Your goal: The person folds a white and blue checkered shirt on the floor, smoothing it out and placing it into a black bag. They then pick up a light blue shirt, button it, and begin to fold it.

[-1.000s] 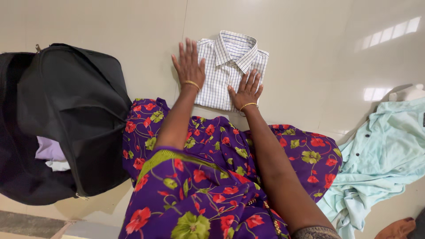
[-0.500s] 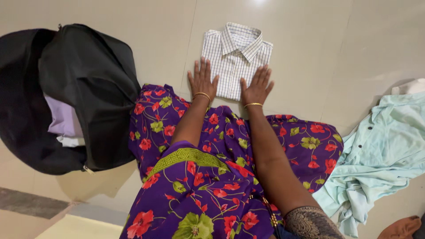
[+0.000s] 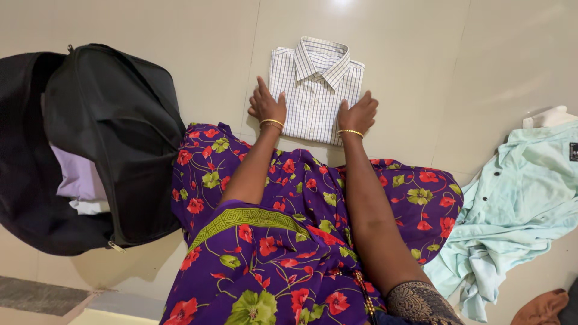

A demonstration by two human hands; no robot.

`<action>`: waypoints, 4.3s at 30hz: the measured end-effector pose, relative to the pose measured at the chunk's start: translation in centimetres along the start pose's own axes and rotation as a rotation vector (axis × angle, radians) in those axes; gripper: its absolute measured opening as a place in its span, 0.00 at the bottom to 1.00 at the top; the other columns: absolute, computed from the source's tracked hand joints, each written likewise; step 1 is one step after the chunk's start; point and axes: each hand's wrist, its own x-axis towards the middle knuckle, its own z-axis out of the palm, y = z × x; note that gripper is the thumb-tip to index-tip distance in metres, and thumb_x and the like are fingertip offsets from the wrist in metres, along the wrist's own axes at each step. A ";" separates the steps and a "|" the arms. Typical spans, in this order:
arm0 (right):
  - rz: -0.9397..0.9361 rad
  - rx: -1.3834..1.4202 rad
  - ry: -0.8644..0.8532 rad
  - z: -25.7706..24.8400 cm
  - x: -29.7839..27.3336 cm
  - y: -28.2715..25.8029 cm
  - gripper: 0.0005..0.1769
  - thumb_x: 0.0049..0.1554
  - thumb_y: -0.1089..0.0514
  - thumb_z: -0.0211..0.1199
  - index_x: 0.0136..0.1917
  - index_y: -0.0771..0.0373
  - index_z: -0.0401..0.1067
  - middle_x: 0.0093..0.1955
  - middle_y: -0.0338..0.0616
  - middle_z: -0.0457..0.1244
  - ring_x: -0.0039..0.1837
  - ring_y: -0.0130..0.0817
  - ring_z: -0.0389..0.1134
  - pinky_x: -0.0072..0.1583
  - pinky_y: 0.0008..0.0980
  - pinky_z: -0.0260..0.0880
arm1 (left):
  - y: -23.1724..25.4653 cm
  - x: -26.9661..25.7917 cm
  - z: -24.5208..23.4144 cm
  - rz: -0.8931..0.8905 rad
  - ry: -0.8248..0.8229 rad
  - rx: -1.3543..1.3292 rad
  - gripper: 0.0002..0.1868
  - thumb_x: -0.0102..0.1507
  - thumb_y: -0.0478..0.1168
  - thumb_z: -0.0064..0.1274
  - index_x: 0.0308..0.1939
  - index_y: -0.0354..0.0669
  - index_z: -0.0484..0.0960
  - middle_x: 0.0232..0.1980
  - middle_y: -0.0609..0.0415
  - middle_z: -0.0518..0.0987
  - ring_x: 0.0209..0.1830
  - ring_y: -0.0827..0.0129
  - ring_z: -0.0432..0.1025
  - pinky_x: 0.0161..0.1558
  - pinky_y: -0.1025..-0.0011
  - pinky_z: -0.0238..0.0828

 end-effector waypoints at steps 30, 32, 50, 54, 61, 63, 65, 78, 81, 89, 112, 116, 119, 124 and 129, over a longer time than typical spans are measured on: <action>-0.248 0.874 -0.575 -6.0 0.6 -1.7 0.42 0.48 0.72 0.63 0.75 0.66 0.60 0.63 0.43 0.68 0.59 0.32 0.71 0.60 0.32 0.72 | -3.2 1.6 2.9 0.490 -0.061 -0.606 0.21 0.66 0.40 0.54 0.64 0.43 0.80 0.51 0.42 0.85 0.48 0.57 0.78 0.50 0.67 0.74; -0.406 0.778 -0.543 -8.4 -2.6 -3.9 0.46 0.49 0.73 0.61 0.79 0.64 0.56 0.65 0.44 0.68 0.60 0.31 0.71 0.60 0.31 0.71 | -1.7 -1.8 -0.7 0.612 0.040 -0.655 0.21 0.69 0.40 0.52 0.67 0.44 0.77 0.55 0.40 0.83 0.52 0.57 0.77 0.53 0.65 0.74; -1.494 0.019 -0.515 -16.2 -33.9 -13.6 0.21 0.53 0.68 0.57 0.60 0.70 0.67 0.55 0.61 0.65 0.53 0.54 0.69 0.55 0.45 0.72 | -12.0 -19.7 -24.1 -0.057 -0.293 -1.553 0.16 0.67 0.39 0.56 0.56 0.35 0.79 0.49 0.56 0.81 0.47 0.73 0.75 0.50 0.72 0.73; -1.651 0.176 -0.594 -20.8 -37.5 -15.8 0.18 0.49 0.66 0.63 0.54 0.71 0.73 0.51 0.56 0.67 0.48 0.48 0.69 0.50 0.43 0.71 | -14.1 -21.4 -29.4 0.114 -0.089 -1.349 0.15 0.67 0.39 0.56 0.56 0.36 0.78 0.51 0.57 0.82 0.49 0.76 0.75 0.51 0.74 0.74; -1.542 0.449 -0.387 -23.4 -38.5 -21.8 0.07 0.55 0.73 0.61 0.44 0.64 0.72 0.45 0.44 0.65 0.45 0.43 0.71 0.45 0.36 0.71 | -20.1 -23.0 -46.3 0.457 0.457 -1.116 0.24 0.66 0.29 0.55 0.67 0.32 0.72 0.61 0.51 0.79 0.60 0.70 0.74 0.63 0.67 0.71; -1.598 0.336 -0.433 -21.2 -39.1 -24.0 0.13 0.51 0.73 0.60 0.49 0.63 0.74 0.52 0.45 0.67 0.48 0.43 0.72 0.50 0.38 0.73 | -21.3 -21.5 -51.8 0.378 0.584 -0.754 0.23 0.67 0.32 0.57 0.66 0.33 0.74 0.52 0.54 0.84 0.43 0.75 0.78 0.45 0.74 0.77; -1.781 0.341 -0.446 -18.2 -40.5 -26.2 0.22 0.48 0.72 0.57 0.57 0.63 0.73 0.65 0.49 0.66 0.53 0.45 0.72 0.51 0.39 0.72 | -21.2 -19.2 -54.8 0.500 0.567 -0.723 0.15 0.73 0.35 0.58 0.62 0.33 0.77 0.51 0.51 0.85 0.44 0.71 0.78 0.48 0.71 0.77; -1.797 -0.036 -0.301 -10.7 -36.0 -24.9 0.09 0.50 0.65 0.61 0.46 0.57 0.73 0.45 0.39 0.66 0.38 0.40 0.70 0.43 0.38 0.68 | -24.7 -1.7 -41.7 0.373 0.539 0.249 0.08 0.59 0.33 0.56 0.42 0.41 0.80 0.31 0.42 0.81 0.32 0.44 0.78 0.33 0.50 0.74; -1.778 -0.029 -0.279 -10.6 -36.0 -24.7 0.08 0.49 0.64 0.62 0.44 0.56 0.74 0.44 0.38 0.66 0.38 0.39 0.70 0.44 0.39 0.68 | -25.8 -1.1 -40.7 0.324 0.437 0.202 0.11 0.61 0.34 0.55 0.48 0.42 0.81 0.37 0.41 0.83 0.38 0.45 0.78 0.40 0.52 0.75; -1.803 0.032 -0.309 -11.5 -36.5 -25.3 0.09 0.48 0.65 0.62 0.43 0.56 0.75 0.43 0.38 0.65 0.39 0.38 0.69 0.43 0.38 0.68 | -25.0 -5.2 -42.8 0.544 0.821 0.267 0.26 0.69 0.46 0.56 0.66 0.32 0.74 0.65 0.38 0.76 0.66 0.44 0.68 0.67 0.57 0.64; -1.736 0.113 -0.323 -11.8 -37.4 -23.8 0.19 0.50 0.64 0.61 0.57 0.60 0.72 0.63 0.45 0.64 0.49 0.43 0.70 0.52 0.42 0.69 | -25.6 0.3 -33.8 0.129 0.177 0.239 0.75 0.45 0.81 0.68 0.82 0.71 0.34 0.81 0.34 0.23 0.77 0.18 0.22 0.65 0.20 0.42; -1.718 0.241 -0.346 -13.6 -36.1 -21.1 0.26 0.57 0.63 0.63 0.69 0.62 0.68 0.79 0.55 0.53 0.58 0.47 0.67 0.57 0.43 0.68 | -27.3 -1.7 -34.6 0.156 0.225 0.307 0.80 0.42 0.76 0.69 0.86 0.66 0.32 0.82 0.31 0.28 0.82 0.22 0.26 0.75 0.25 0.36; -1.652 0.273 -0.329 -14.8 -33.9 -18.0 0.28 0.57 0.63 0.64 0.70 0.62 0.66 0.80 0.56 0.51 0.64 0.49 0.67 0.61 0.43 0.69 | -28.5 -5.2 -37.2 -0.090 0.000 0.320 0.81 0.41 0.75 0.69 0.85 0.68 0.32 0.81 0.23 0.22 0.81 0.27 0.18 0.74 0.27 0.23; -1.456 0.260 -0.414 -15.9 -29.9 -11.0 0.33 0.52 0.62 0.69 0.70 0.64 0.66 0.78 0.59 0.52 0.62 0.51 0.67 0.62 0.46 0.69 | -31.5 -4.6 -36.3 -0.244 -0.119 0.371 0.80 0.42 0.70 0.67 0.84 0.67 0.24 0.82 0.29 0.20 0.81 0.31 0.15 0.72 0.22 0.21; -1.258 0.263 -0.417 -18.3 -26.4 -3.7 0.30 0.52 0.63 0.68 0.67 0.65 0.67 0.77 0.61 0.54 0.61 0.51 0.68 0.62 0.44 0.70 | -36.7 0.3 -34.5 -0.334 -0.273 0.548 0.61 0.61 0.61 0.49 0.83 0.71 0.18 0.84 0.29 0.20 0.83 0.29 0.15 0.75 0.23 0.31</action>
